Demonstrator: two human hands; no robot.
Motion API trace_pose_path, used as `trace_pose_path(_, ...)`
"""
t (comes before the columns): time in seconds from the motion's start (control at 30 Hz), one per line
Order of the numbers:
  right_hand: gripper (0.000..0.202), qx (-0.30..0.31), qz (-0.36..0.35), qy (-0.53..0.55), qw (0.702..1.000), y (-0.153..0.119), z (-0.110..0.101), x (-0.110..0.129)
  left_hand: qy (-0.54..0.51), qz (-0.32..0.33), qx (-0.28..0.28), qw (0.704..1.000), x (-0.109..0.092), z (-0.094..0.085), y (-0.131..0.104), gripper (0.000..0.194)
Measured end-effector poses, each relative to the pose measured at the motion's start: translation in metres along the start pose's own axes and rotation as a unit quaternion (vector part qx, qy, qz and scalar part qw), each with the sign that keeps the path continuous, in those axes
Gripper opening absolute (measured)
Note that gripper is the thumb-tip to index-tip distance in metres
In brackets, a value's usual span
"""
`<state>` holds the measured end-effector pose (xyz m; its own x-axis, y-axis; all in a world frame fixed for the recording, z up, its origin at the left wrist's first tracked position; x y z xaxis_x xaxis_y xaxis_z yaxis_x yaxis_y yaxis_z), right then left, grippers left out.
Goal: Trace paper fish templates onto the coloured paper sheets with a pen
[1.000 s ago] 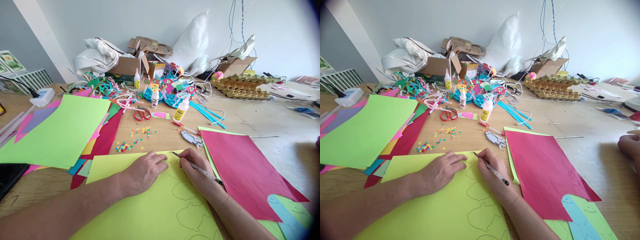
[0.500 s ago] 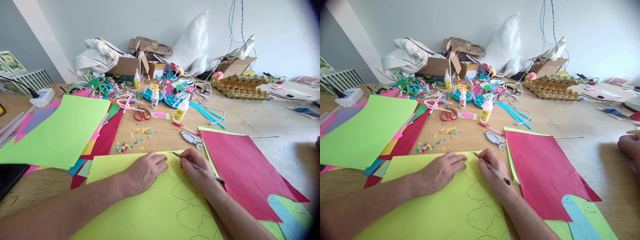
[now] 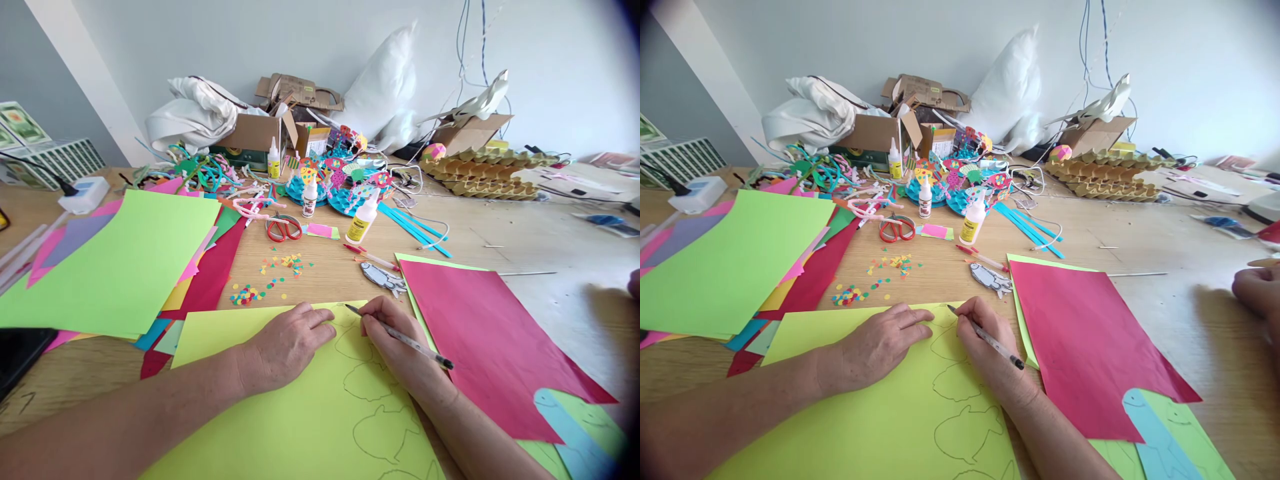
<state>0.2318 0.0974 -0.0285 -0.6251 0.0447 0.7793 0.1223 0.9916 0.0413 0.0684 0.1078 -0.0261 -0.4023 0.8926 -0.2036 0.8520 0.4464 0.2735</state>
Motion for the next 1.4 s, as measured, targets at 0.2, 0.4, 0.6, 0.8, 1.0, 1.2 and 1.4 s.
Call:
trace_pose_path(0.2,0.008,0.000,-0.010,-0.016,1.000,-0.0004,-0.0003,0.0009,0.002,0.004,-0.004,1.000,0.0000,0.0004,-0.0004,0.034)
trace_pose_path(0.4,0.008,0.007,-0.006,-0.005,1.000,-0.0009,0.0003,0.0005,-0.001,-0.001,-0.005,1.000,0.0003,0.0001,-0.0005,0.035)
trace_pose_path(0.6,0.008,-0.001,-0.011,-0.014,1.000,0.0002,0.0002,-0.0029,-0.003,0.003,-0.007,1.000,-0.0002,-0.0005,0.0000,0.035)
trace_pose_path(0.8,0.007,0.008,-0.015,-0.026,1.000,-0.0006,-0.0005,0.0009,-0.001,0.001,-0.002,1.000,0.0000,-0.0004,-0.0004,0.034)
trace_pose_path(1.0,0.007,-0.003,-0.006,-0.019,1.000,-0.0005,-0.0009,0.0007,-0.003,0.001,-0.003,1.000,-0.0002,-0.0011,-0.0002,0.036)
trace_pose_path(1.2,0.008,0.004,-0.020,-0.020,1.000,-0.0004,-0.0004,-0.0005,-0.002,0.003,0.001,1.000,-0.0005,-0.0009,0.0001,0.034)
trace_pose_path(1.4,0.008,-0.007,-0.010,-0.019,1.000,0.0003,-0.0010,-0.0006,0.001,0.004,-0.007,1.000,-0.0004,-0.0013,0.0001,0.035)
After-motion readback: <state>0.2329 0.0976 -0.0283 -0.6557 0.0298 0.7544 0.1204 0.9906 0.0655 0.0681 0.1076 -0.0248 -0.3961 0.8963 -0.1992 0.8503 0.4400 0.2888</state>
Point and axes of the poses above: each hand's wrist, its own y-axis towards the middle knuckle, its own z-axis out of the palm, x = y × z, the point moved 5 cm from there along y, towards the middle knuckle
